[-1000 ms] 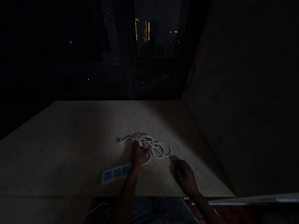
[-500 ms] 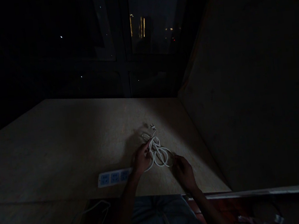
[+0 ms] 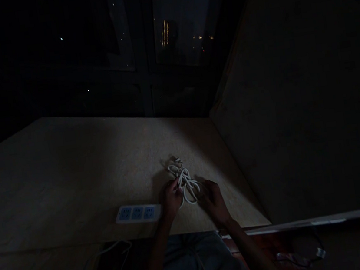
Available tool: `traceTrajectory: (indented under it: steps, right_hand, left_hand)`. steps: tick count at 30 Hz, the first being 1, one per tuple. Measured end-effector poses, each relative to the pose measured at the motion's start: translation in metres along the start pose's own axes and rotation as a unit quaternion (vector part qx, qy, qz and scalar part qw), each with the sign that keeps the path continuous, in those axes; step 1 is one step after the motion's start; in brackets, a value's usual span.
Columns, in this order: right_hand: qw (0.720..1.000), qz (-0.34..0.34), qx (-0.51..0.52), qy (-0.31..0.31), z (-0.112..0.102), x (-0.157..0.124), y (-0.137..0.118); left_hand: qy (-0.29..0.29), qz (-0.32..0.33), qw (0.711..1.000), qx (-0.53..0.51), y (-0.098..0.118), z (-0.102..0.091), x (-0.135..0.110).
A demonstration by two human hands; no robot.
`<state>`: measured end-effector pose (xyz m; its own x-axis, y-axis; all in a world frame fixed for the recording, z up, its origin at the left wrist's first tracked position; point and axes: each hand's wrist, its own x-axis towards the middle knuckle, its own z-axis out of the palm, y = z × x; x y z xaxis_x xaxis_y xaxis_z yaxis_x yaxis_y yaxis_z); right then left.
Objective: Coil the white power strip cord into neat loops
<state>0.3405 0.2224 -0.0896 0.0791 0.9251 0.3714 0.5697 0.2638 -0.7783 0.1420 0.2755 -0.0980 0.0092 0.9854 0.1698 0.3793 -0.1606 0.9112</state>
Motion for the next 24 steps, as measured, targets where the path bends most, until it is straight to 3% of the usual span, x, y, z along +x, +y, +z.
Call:
traceTrajectory:
  steps: [8, 15, 20, 24]
  right_hand:
    - [0.992, -0.071, -0.062, -0.086, 0.014, 0.034, -0.030]
    - [0.980, -0.068, -0.125, -0.141, 0.025, 0.055, -0.005]
    - [0.968, -0.081, -0.127, -0.198, 0.015, 0.056, 0.006]
    - [0.970, -0.079, -0.121, -0.193, 0.004, 0.052, 0.006]
  left_hand:
    - [-0.004, 0.002, 0.997, -0.080, 0.006, 0.000, 0.002]
    - [-0.027, 0.002, 0.998, -0.060, 0.011, -0.007, 0.003]
    - [-0.055, 0.042, 0.997, -0.027, 0.011, -0.019, 0.003]
    - [-0.071, 0.053, 0.994, 0.059, 0.007, -0.031, 0.001]
